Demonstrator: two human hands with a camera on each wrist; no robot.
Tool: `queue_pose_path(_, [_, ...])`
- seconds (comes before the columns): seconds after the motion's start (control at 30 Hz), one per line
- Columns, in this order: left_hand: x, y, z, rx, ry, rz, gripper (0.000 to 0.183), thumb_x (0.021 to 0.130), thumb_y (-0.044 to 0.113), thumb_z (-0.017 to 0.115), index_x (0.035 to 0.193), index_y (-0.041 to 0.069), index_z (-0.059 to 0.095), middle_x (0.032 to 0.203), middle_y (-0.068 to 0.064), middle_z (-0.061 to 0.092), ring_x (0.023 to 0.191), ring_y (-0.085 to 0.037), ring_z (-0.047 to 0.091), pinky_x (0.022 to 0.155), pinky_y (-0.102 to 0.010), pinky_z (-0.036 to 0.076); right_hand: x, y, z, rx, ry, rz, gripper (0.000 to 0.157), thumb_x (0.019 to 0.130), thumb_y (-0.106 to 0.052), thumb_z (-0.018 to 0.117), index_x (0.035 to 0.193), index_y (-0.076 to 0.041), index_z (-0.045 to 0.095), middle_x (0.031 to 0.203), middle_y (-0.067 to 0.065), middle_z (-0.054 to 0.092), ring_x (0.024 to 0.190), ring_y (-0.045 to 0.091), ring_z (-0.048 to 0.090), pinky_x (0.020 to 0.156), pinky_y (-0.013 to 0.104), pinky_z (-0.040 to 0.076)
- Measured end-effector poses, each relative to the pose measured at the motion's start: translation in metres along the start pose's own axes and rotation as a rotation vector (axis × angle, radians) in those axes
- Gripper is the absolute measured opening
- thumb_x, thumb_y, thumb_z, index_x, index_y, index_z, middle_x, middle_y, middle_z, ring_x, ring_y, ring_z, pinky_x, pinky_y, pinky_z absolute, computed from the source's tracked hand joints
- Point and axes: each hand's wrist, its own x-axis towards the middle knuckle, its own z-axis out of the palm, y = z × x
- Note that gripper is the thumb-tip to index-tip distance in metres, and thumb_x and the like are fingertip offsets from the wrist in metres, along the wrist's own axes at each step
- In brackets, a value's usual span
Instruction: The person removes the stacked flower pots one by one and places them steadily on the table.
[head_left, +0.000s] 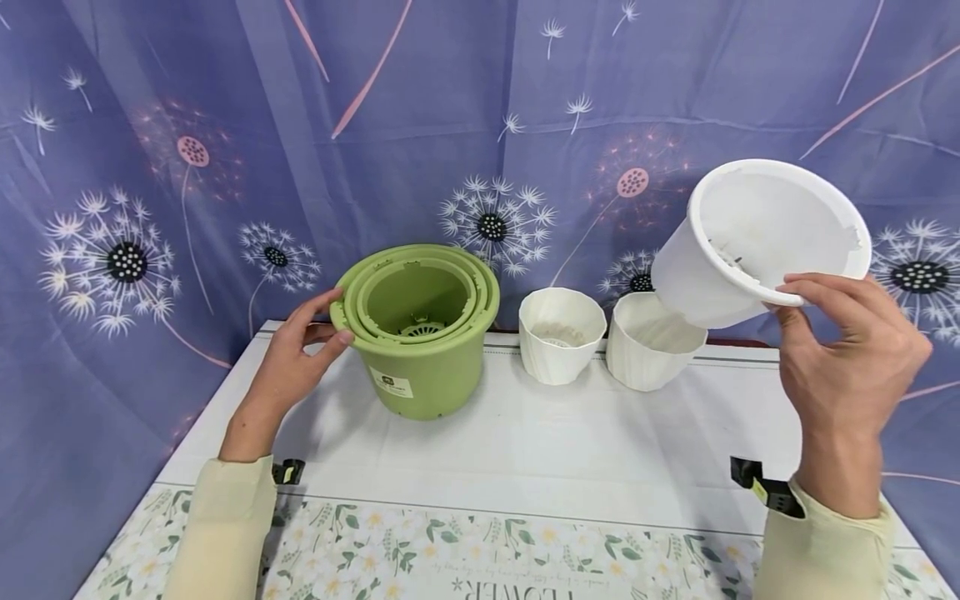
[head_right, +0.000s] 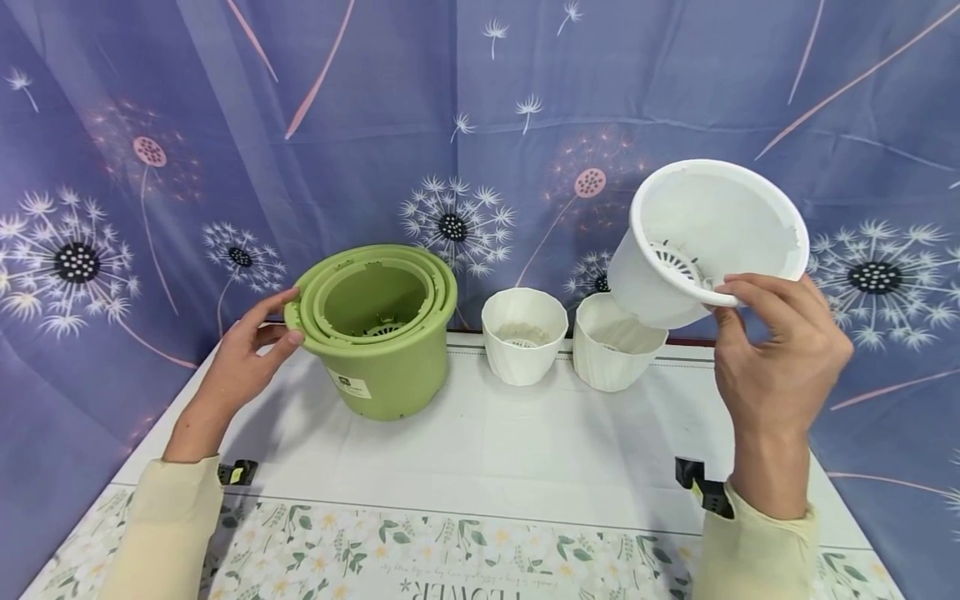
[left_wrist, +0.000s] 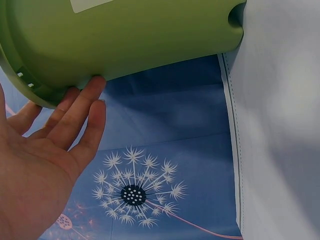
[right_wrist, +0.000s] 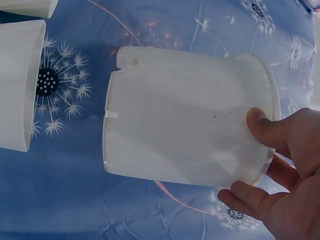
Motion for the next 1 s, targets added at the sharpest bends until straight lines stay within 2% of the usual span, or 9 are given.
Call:
queue_pose_path(0.27, [-0.001,0.000,0.000,-0.006,-0.001,-0.004,0.064,0.107,0.020,0.067,0.165,0.022,0.041,0.149,-0.014,0.053,0.112,0.003,0.063,0.086,-0.012,0.054,0.001,0.004,-0.004,-0.024,0.017,0.026,0.009,0.091,0.002,0.075,0.091,0.006,0.083,0.096,0.018,0.080,0.097,-0.027,0.052,0.105,0.018,0.047])
queue_pose_path(0.5, [-0.001,0.000,0.000,-0.004,0.003,-0.006,0.064,0.107,0.021,0.067,0.165,0.022,0.041,0.150,-0.014,0.052,0.113,0.003,0.062,0.088,-0.011,0.053,0.002,0.010,-0.006,-0.044,0.015,0.027,0.010,0.091,0.002,0.075,0.093,0.005,0.084,0.097,0.021,0.079,0.099,-0.027,0.051,0.109,0.023,0.047])
queue_pose_path(0.6, [-0.001,0.001,0.000,0.001,0.008,-0.008,0.064,0.107,0.021,0.068,0.165,0.022,0.041,0.150,-0.014,0.052,0.113,0.003,0.062,0.088,-0.011,0.053,0.003,0.016,-0.006,-0.051,0.019,0.024,0.011,0.091,0.001,0.074,0.093,0.003,0.084,0.097,0.021,0.079,0.100,-0.024,0.055,0.105,0.018,0.046])
queue_pose_path(0.63, [-0.001,0.001,0.000,0.003,0.009,-0.008,0.064,0.107,0.021,0.068,0.165,0.022,0.041,0.150,-0.014,0.053,0.113,0.003,0.062,0.088,-0.011,0.053,0.004,0.018,-0.006,-0.063,0.017,0.023,0.012,0.091,0.000,0.073,0.094,0.003,0.084,0.097,0.021,0.079,0.102,-0.020,0.058,0.103,0.016,0.045])
queue_pose_path(0.7, [-0.001,0.001,0.000,0.008,0.010,-0.009,0.064,0.107,0.021,0.068,0.165,0.022,0.041,0.149,-0.014,0.053,0.112,0.004,0.062,0.088,-0.011,0.053,0.004,0.023,-0.007,-0.093,0.005,0.018,0.013,0.091,0.000,0.072,0.094,0.002,0.084,0.097,0.020,0.080,0.104,-0.004,0.067,0.100,0.012,0.043])
queue_pose_path(0.77, [-0.001,0.001,0.000,0.010,0.011,-0.009,0.064,0.107,0.021,0.068,0.165,0.022,0.041,0.149,-0.014,0.053,0.112,0.005,0.062,0.088,-0.011,0.052,0.004,0.027,-0.009,-0.121,-0.008,0.014,0.014,0.091,0.001,0.072,0.095,0.002,0.084,0.098,0.020,0.080,0.106,0.016,0.073,0.103,0.015,0.044])
queue_pose_path(0.87, [-0.001,0.001,0.000,0.009,0.011,-0.005,0.064,0.107,0.021,0.068,0.165,0.022,0.041,0.148,-0.015,0.053,0.112,0.006,0.061,0.088,-0.011,0.052,0.004,0.031,-0.011,-0.149,-0.026,0.010,0.014,0.091,0.003,0.071,0.096,0.003,0.084,0.100,0.021,0.079,0.108,0.042,0.072,0.112,0.024,0.042])
queue_pose_path(1.0, [-0.001,0.001,0.000,0.005,0.010,-0.003,0.064,0.107,0.020,0.067,0.165,0.022,0.041,0.149,-0.015,0.053,0.111,0.005,0.062,0.087,-0.011,0.053,0.003,0.033,-0.013,-0.162,-0.033,0.004,0.013,0.089,0.005,0.072,0.095,0.004,0.084,0.099,0.023,0.078,0.111,0.048,0.070,0.123,0.036,0.029])
